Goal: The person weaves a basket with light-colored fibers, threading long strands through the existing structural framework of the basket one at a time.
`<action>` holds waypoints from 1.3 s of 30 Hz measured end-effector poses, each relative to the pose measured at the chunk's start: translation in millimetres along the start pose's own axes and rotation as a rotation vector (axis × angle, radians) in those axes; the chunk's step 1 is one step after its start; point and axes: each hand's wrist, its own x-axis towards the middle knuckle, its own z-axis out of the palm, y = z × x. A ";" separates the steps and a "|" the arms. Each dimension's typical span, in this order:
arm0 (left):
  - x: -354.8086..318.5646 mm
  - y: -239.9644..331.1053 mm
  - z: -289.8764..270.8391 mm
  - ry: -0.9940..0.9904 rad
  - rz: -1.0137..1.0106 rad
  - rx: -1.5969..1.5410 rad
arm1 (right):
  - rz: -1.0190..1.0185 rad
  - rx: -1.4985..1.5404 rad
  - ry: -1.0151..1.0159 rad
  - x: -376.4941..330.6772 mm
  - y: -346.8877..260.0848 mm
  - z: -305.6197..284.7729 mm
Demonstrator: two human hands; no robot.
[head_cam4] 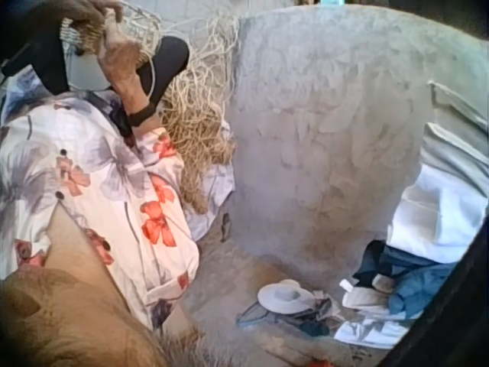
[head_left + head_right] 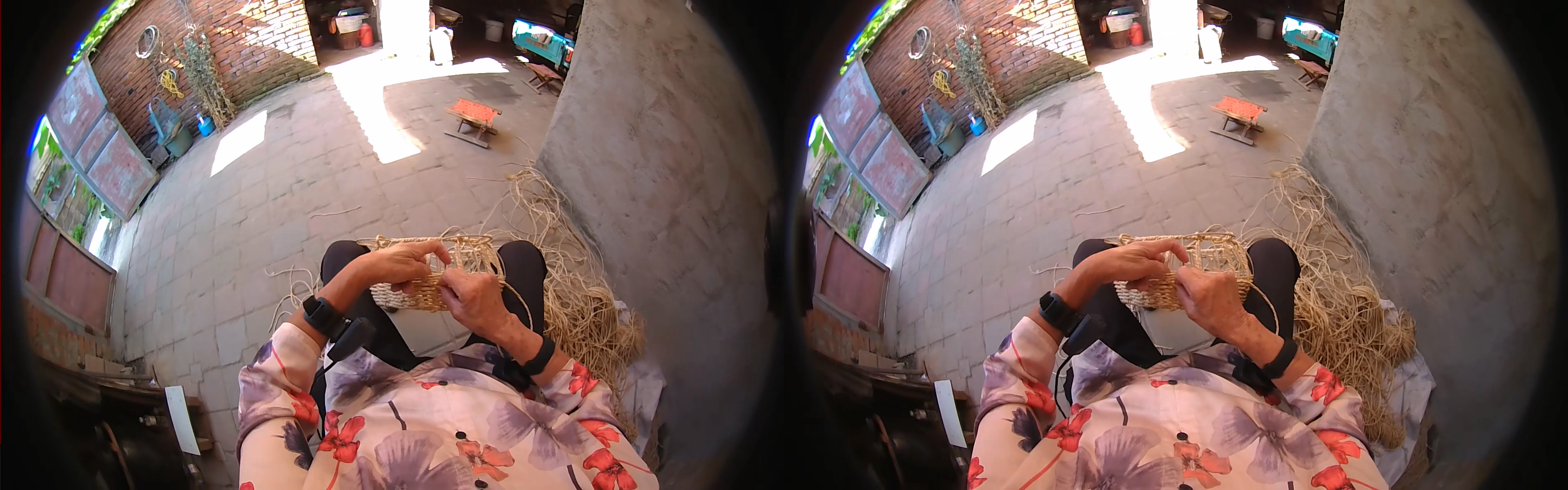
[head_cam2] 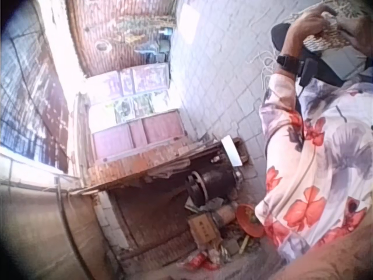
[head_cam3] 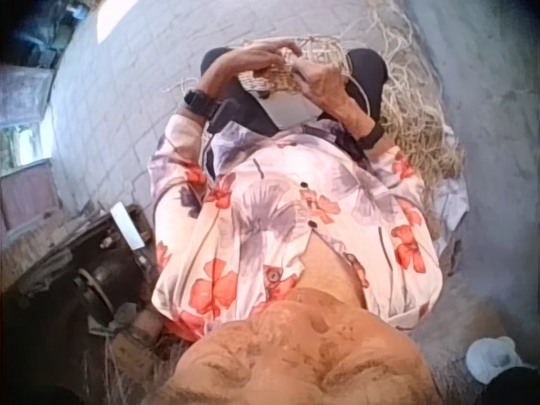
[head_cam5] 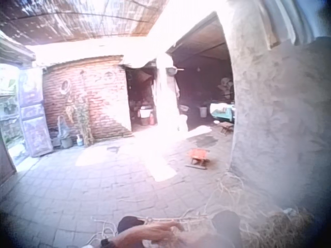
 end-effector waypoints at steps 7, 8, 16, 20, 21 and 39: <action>-1.5 14.3 -7.0 -0.029 -0.027 0.338 | 0.060 0.098 -0.013 -5.1 -2.0 -6.8; 1.1 6.1 -8.7 -0.028 -0.028 0.340 | 0.073 0.113 -0.029 -5.0 -1.5 -7.4; 12.9 -1.6 -3.2 0.037 0.251 0.151 | 0.383 0.489 -0.153 -10.0 20.2 -33.5; 15.9 8.4 -1.7 0.068 0.182 0.370 | 0.119 0.140 -0.067 -11.8 22.5 -35.5; 18.1 3.3 -2.6 0.080 0.189 0.376 | 0.114 0.139 -0.066 -11.5 19.0 -37.1; 39.6 -8.8 -16.3 0.028 0.137 0.235 | -0.231 -0.210 -0.022 28.2 4.5 -7.2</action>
